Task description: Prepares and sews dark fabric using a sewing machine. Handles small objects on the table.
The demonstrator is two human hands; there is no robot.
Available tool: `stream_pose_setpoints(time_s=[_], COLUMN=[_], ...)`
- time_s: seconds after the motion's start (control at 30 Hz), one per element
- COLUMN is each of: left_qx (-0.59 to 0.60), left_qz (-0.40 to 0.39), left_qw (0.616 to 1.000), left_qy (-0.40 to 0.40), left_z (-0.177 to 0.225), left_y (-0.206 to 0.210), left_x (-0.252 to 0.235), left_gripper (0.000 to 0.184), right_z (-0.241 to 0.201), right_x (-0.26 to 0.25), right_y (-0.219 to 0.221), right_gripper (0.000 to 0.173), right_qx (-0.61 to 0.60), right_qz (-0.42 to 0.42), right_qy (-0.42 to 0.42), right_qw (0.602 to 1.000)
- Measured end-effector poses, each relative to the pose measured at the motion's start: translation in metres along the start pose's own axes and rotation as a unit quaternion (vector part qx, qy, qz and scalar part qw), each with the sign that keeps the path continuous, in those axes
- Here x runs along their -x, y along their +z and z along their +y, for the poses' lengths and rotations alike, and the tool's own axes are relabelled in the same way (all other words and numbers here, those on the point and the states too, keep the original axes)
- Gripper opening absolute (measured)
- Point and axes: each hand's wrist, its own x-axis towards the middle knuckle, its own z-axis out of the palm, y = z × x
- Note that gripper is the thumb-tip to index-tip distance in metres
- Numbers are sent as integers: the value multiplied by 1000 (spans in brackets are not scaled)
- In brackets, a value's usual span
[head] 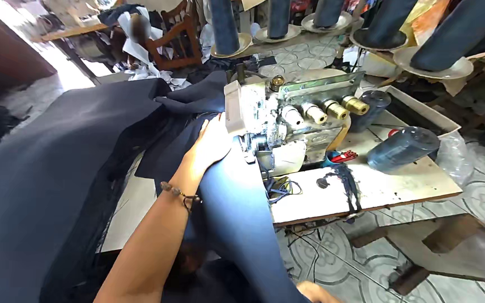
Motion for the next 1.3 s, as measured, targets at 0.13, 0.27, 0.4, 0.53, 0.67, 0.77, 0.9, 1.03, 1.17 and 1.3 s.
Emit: stream_pose_setpoints(time_s=[0.13, 0.27, 0.4, 0.53, 0.67, 0.77, 0.9, 1.03, 1.17, 1.3], left_qx=[0, -45, -58, 6, 109, 40, -100, -122, 0, 46], left_qz=[18, 54, 58, 163, 142, 149, 104, 87, 74, 86], left_qw=[1000, 996, 996, 985, 984, 987, 988, 983, 987, 995], left_qy=[9, 62, -22, 49, -15, -44, -58, -107, -140, 12], left_z=[-8, -79, -71, -46, -48, -88, -98, -81, -72, -85], left_y=[-10, 30, 16, 2, 18, 60, -2, -78, -86, -67], left_x=[-37, -127, -155, -78, 90, 181, 169, 65, -40, -77], left_gripper=[70, 76, 65, 46, 81, 48, 21, 26, 38, 49], right_z=[6, 18, 31, 20, 7, 4, 5, 3, 7, 10], right_x=[-19, -46, -72, -94, -104, -107, -127, -171, -195, -176], right_y=[-6, -13, -15, -12, -19, -27, -17, 9, 15, -1], right_gripper=[17, 22, 19, 20, 19, 15, 17, 26, 44, 31], right_qx=[56, 112, 129, 74, -3, -34, -160, -336, -312, 5], right_qz=[93, 175, 255, 309, 273, 236, 253, 326, 268, 172], right_qy=[30, 54, 33, 78, 112, 120, 124, 123, 68, 48], right_qw=[994, 977, 958, 945, 956, 964, 946, 875, 909, 984])
